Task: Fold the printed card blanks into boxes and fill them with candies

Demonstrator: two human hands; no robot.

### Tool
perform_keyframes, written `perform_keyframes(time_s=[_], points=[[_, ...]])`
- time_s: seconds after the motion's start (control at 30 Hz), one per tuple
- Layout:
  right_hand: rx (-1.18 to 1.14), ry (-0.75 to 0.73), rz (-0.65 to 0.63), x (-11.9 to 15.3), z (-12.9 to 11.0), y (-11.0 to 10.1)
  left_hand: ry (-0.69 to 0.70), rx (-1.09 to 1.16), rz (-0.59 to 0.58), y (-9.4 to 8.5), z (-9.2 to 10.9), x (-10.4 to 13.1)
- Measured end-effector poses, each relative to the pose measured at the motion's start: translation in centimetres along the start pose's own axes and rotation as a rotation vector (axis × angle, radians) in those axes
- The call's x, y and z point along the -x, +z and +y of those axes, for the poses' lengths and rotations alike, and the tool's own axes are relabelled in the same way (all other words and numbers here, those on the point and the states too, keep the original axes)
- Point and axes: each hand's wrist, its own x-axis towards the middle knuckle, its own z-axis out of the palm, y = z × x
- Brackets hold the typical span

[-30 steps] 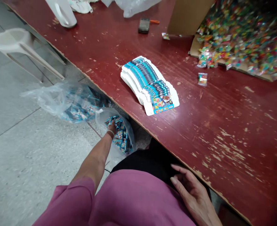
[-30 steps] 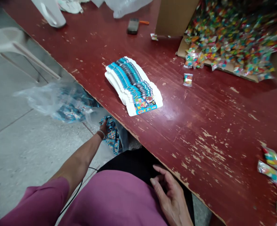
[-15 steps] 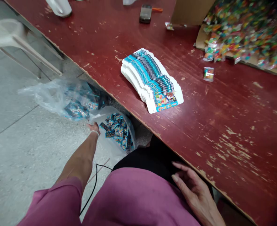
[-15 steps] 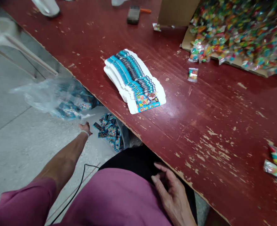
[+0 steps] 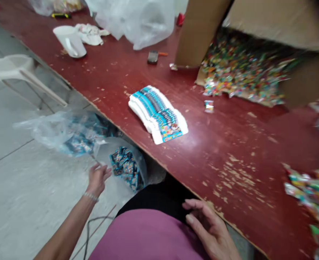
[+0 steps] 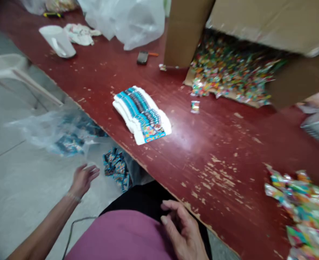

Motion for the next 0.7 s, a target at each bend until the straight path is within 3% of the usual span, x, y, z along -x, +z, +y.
perform_keyframes(time_s=[0.07,0.17,0.23,0.3,0.37,0.43,0.7], points=[[-0.061,-0.058,0.012,-0.3,-1.3,-0.6,0.086,0.019,-0.131,0.7,1.5,2.4],[-0.012,-0.181,0.02,-2.2,-3.8,-2.2,0.76,-0.255,-0.397,3.4,5.5,6.3],[0.024,-0.25,0.064,-4.3,-5.2,-3.4,1.213,-0.523,-0.469,6.5,8.8,8.7],[-0.006,-0.262,0.138,-6.5,-5.9,-4.2,1.46,-0.79,-0.448,10.0,11.5,10.5],[-0.075,-0.217,0.193,-8.1,-5.9,-4.4,1.553,-1.041,-0.35,12.9,13.0,11.5],[-0.102,-0.198,0.226,-8.9,-5.4,-4.3,1.579,-1.195,-0.307,14.5,13.5,11.8],[0.019,-0.325,0.281,-8.6,-4.4,-4.1,1.643,-1.326,-0.256,14.6,13.3,12.5]])
